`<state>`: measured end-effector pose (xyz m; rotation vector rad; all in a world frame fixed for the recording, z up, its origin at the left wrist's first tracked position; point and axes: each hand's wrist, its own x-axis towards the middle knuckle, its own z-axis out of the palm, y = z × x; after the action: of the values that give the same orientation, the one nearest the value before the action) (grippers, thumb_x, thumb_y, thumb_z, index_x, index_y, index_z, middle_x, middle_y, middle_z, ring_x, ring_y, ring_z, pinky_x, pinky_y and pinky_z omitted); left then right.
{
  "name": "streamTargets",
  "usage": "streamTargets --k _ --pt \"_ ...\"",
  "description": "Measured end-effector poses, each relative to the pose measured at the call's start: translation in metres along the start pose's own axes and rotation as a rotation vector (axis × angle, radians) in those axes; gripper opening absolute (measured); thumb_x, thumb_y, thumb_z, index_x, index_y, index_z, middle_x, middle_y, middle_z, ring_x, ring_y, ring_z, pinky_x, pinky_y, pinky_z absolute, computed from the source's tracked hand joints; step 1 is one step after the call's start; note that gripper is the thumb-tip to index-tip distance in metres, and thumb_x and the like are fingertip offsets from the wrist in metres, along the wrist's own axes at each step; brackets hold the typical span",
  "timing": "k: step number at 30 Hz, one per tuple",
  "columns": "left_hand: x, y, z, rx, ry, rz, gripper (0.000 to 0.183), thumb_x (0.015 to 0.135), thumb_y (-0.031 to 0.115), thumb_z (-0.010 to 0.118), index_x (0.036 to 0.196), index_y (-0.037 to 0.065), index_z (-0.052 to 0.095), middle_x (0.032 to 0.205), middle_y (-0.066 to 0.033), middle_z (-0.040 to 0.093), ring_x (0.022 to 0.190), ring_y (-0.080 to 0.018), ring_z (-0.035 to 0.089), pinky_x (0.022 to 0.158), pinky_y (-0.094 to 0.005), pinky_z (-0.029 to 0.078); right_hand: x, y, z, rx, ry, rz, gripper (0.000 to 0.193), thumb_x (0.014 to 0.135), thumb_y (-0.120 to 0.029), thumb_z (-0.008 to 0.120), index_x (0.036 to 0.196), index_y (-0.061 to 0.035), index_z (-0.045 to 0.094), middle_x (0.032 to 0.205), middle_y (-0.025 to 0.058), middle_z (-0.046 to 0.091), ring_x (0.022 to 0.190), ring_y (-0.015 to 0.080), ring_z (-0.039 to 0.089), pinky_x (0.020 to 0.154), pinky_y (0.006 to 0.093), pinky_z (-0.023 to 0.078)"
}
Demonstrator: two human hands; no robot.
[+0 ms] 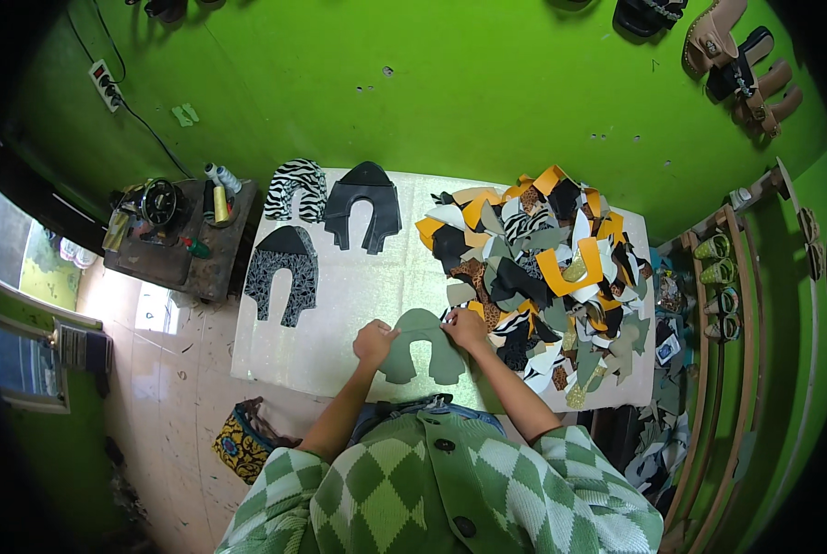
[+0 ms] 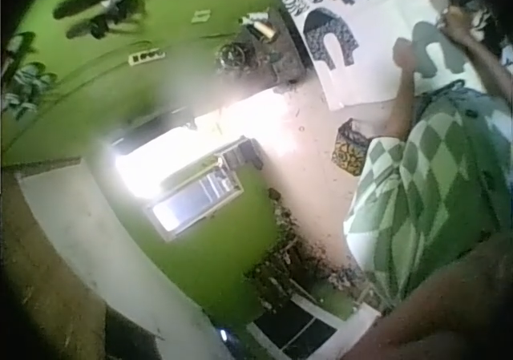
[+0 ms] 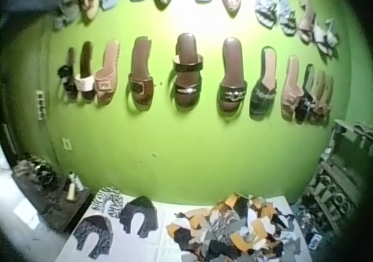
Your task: Sort through a pile of scrap leather pieces and organize them on a workbench.
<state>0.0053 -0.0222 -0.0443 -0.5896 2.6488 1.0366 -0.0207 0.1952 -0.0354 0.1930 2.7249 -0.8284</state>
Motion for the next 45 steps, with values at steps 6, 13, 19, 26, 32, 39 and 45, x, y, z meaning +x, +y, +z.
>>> streamTargets --k 6,13,19,26,32,39,45 --pt "0.005 -0.003 0.007 0.052 -0.056 0.035 0.025 0.067 0.033 0.073 0.078 0.012 0.067 0.075 -0.0018 0.067 0.070 -0.0184 0.065 0.062 -0.0312 0.049 0.006 0.001 0.005 0.064 -0.042 0.013 0.021 0.067 -0.029 0.074 0.077 -0.0116 0.068 0.070 0.0025 0.064 0.068 0.0186 0.063 0.062 0.0320 0.048" --pt "0.008 -0.014 0.016 -0.118 -0.024 0.138 0.021 0.068 0.023 0.073 0.079 0.007 0.066 0.072 -0.0046 0.065 0.066 -0.0154 0.062 0.061 -0.0281 0.048 0.012 0.010 0.015 0.113 -0.075 0.007 0.018 0.068 -0.026 0.072 0.075 -0.0103 0.069 0.070 0.0042 0.065 0.066 0.0185 0.062 0.062 0.0317 0.048" --pt "0.011 -0.017 0.011 -0.242 -0.047 0.137 0.020 0.069 0.020 0.073 0.081 0.006 0.065 0.073 -0.0052 0.065 0.066 -0.0147 0.062 0.061 -0.0273 0.048 0.018 0.016 0.012 0.219 -0.155 -0.066 0.016 0.070 -0.022 0.071 0.077 -0.0079 0.068 0.070 0.0055 0.065 0.066 0.0171 0.062 0.063 0.0295 0.048" --pt "0.018 -0.019 0.015 -0.360 -0.077 0.126 0.019 0.071 0.018 0.073 0.082 0.005 0.064 0.074 -0.0048 0.065 0.066 -0.0133 0.062 0.060 -0.0263 0.048 0.023 0.018 0.014 0.271 -0.190 -0.081 0.020 0.072 -0.018 0.070 0.085 -0.0032 0.065 0.071 0.0055 0.064 0.064 0.0150 0.060 0.064 0.0277 0.047" --pt "0.030 -0.028 0.023 -0.397 -0.106 0.160 0.019 0.071 0.018 0.072 0.083 0.006 0.063 0.073 -0.0049 0.066 0.065 -0.0140 0.062 0.061 -0.0264 0.048 0.026 0.019 0.014 0.369 -0.216 -0.154 0.021 0.072 -0.015 0.070 0.087 -0.0011 0.065 0.069 0.0044 0.062 0.062 0.0119 0.056 0.061 0.0258 0.046" --pt "0.050 -0.025 0.023 -0.500 -0.176 0.124 0.018 0.071 0.017 0.072 0.083 0.007 0.063 0.074 -0.0051 0.066 0.066 -0.0136 0.062 0.063 -0.0271 0.048 0.044 0.012 0.010 0.351 -0.289 -0.165 0.022 0.072 -0.014 0.070 0.086 0.0010 0.064 0.069 0.0058 0.062 0.062 0.0123 0.056 0.059 0.0264 0.045" --pt "0.056 -0.006 0.015 -0.319 -0.128 0.131 0.018 0.072 0.018 0.069 0.086 0.007 0.065 0.076 -0.0065 0.067 0.068 -0.0152 0.063 0.064 -0.0275 0.049 0.055 0.005 0.011 0.253 -0.190 -0.194 0.020 0.073 -0.014 0.068 0.085 0.0005 0.064 0.068 0.0085 0.062 0.060 0.0161 0.057 0.059 0.0291 0.045"
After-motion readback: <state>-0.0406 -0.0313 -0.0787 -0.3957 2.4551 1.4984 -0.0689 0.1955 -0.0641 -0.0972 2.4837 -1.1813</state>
